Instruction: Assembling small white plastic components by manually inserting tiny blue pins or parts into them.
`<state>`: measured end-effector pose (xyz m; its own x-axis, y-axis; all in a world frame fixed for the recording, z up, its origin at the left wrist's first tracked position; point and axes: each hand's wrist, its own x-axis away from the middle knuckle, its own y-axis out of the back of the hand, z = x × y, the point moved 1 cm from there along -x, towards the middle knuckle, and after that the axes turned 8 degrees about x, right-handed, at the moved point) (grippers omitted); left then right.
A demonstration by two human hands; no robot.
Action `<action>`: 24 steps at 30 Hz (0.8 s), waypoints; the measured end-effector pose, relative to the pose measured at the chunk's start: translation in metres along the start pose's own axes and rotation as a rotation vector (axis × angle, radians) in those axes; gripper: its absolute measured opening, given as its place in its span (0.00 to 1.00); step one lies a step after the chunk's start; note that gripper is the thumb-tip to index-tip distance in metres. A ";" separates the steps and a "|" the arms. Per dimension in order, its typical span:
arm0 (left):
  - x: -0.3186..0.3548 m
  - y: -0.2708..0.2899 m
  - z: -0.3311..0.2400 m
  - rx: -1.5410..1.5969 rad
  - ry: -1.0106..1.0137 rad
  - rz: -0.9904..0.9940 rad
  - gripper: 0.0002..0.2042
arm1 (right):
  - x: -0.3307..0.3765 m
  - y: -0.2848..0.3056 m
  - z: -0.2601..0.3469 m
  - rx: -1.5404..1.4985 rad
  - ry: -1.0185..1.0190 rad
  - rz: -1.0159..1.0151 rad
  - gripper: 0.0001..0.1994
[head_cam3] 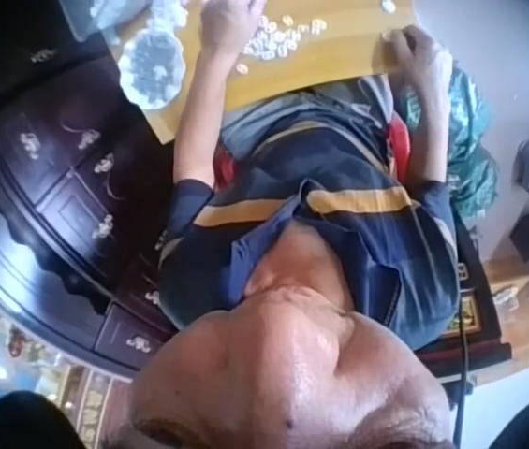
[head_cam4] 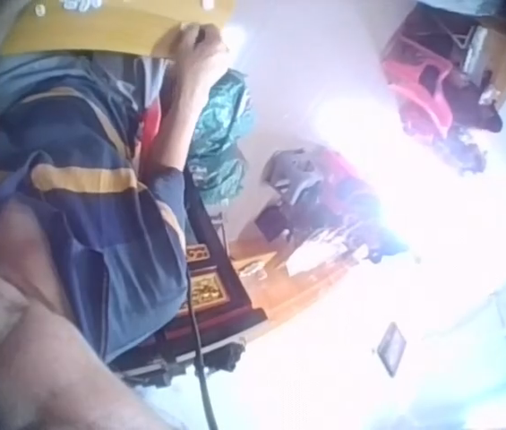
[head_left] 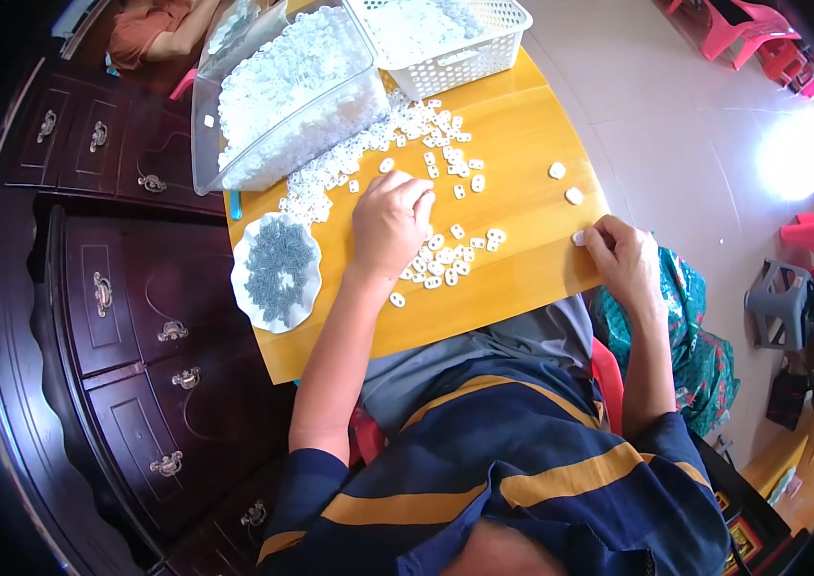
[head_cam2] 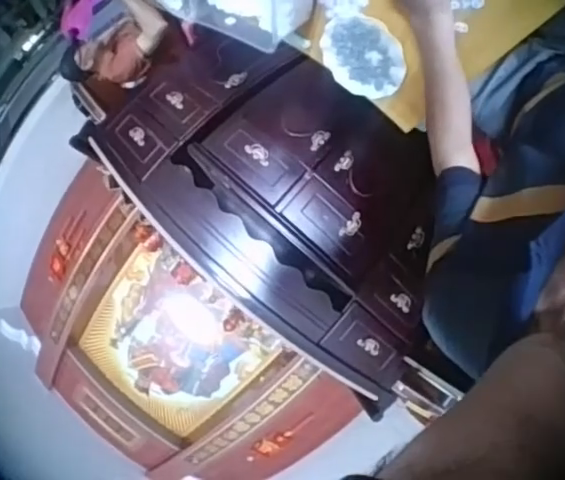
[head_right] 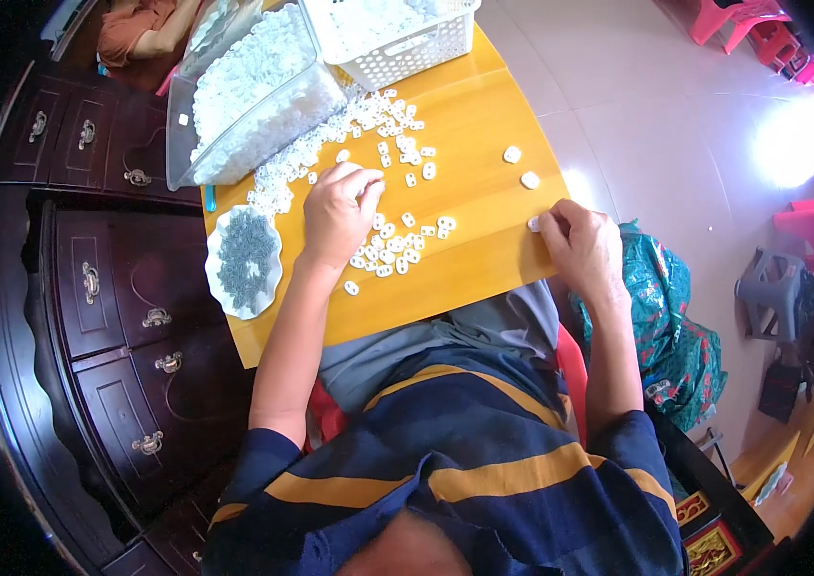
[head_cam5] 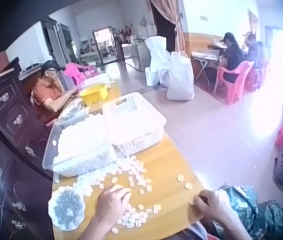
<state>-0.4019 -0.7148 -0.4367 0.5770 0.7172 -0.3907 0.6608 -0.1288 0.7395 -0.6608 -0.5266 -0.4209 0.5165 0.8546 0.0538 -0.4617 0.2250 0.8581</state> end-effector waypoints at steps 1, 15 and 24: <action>-0.001 -0.002 0.001 0.000 -0.003 0.000 0.02 | -0.001 0.000 -0.001 0.001 -0.011 -0.011 0.12; -0.014 -0.016 -0.007 -0.073 -0.097 0.092 0.04 | 0.015 -0.002 -0.010 -0.137 -0.033 -0.132 0.10; -0.002 0.001 0.008 -0.085 -0.020 0.074 0.04 | 0.023 0.000 0.032 -0.221 0.105 -0.074 0.08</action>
<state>-0.3982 -0.7218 -0.4393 0.6329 0.6939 -0.3433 0.5730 -0.1217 0.8105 -0.6259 -0.5217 -0.4033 0.4819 0.8736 -0.0681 -0.5779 0.3752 0.7248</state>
